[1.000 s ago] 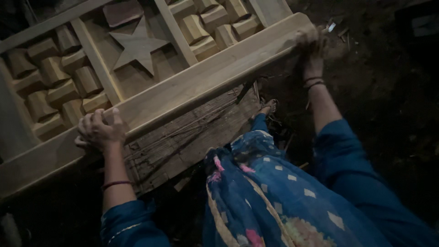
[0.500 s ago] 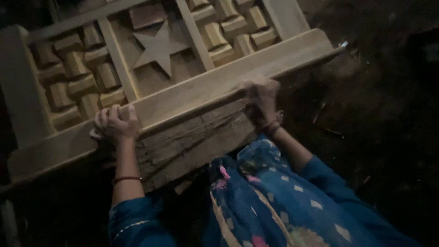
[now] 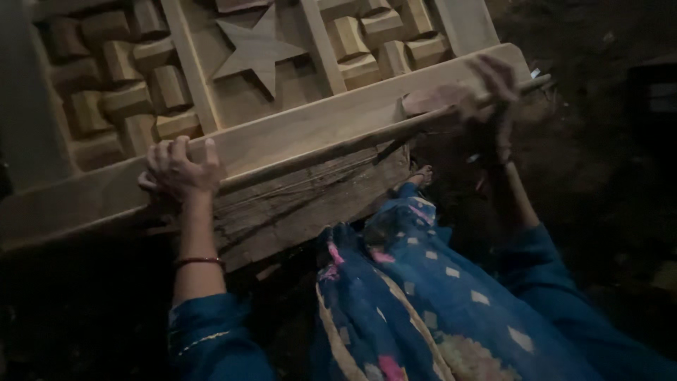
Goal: The person sands a wooden decorative panel with a star and geometric patterns using a sanding block. They move the block back and forth across the surface, focusing on the edges and carved details.
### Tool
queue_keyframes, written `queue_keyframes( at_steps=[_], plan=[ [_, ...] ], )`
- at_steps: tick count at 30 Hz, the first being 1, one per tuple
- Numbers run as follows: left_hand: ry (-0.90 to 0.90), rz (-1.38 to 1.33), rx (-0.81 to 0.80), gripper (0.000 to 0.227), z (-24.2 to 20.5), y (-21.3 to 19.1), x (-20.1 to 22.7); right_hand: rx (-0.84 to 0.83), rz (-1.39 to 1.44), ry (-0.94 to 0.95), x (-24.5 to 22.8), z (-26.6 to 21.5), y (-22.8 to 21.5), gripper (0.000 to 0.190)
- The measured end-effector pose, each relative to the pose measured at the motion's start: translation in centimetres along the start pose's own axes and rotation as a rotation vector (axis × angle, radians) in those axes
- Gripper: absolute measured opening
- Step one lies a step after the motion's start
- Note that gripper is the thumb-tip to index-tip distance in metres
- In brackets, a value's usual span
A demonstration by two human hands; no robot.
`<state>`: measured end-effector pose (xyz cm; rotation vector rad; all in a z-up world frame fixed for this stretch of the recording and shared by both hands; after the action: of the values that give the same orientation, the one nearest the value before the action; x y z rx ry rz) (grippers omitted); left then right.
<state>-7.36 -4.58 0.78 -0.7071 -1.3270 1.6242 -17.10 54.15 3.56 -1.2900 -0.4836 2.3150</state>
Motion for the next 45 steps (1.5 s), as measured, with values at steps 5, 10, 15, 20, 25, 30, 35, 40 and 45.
queue_keyframes(
  at_steps=[5, 10, 15, 20, 25, 30, 35, 40, 45],
  plan=[
    [0.028, 0.028, -0.025, 0.043, -0.1, -0.7, 0.4, -0.032, 0.506, 0.42, 7.2, -2.6, 1.7, 0.032],
    [0.036, 0.014, 0.0, 0.044, -0.1, -1.3, 0.9, -0.348, -0.377, -0.156, 4.8, -2.3, 5.3, 0.04],
    [0.032, 0.034, 0.004, 0.041, -0.1, -1.9, 1.2, -0.356, -0.523, 0.124, 10.9, 0.2, 3.2, 0.051],
    [0.025, 0.031, 0.018, 0.041, 0.0, -2.5, 1.6, -0.612, -0.69, 0.166, 7.1, -1.2, 11.0, 0.076],
    [-0.012, 0.029, -0.005, 0.04, 0.1, -1.7, 0.8, -0.674, -0.517, -0.157, -11.6, -3.5, 23.2, 0.098],
    [0.037, -0.062, 0.061, 0.043, 0.1, -1.3, 1.2, -0.963, -0.02, -0.15, -15.5, -4.0, 25.0, 0.051],
    [0.049, 0.01, 0.075, 0.041, 0.4, -1.9, 1.0, -0.853, -0.026, -0.137, -2.3, -2.1, 15.7, 0.039],
    [-0.025, 0.008, 0.084, 0.036, -0.2, -2.2, 1.2, -0.458, 0.088, 0.134, 8.9, -0.7, 1.1, 0.037],
    [-0.133, 0.003, 0.046, 0.034, 0.7, -0.9, 0.2, -0.243, -0.624, 0.078, 10.6, -1.5, -0.3, 0.034]
  ],
)
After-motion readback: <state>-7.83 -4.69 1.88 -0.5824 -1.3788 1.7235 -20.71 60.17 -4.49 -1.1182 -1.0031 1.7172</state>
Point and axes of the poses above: each hand's wrist, its own z-axis towards the middle knuckle, its own y-axis out of the palm, x = y × z, the point moved 9 cm from there along z, towards the middle knuckle, and after that the axes turned 11 degrees about z, right-handed, at the moved point
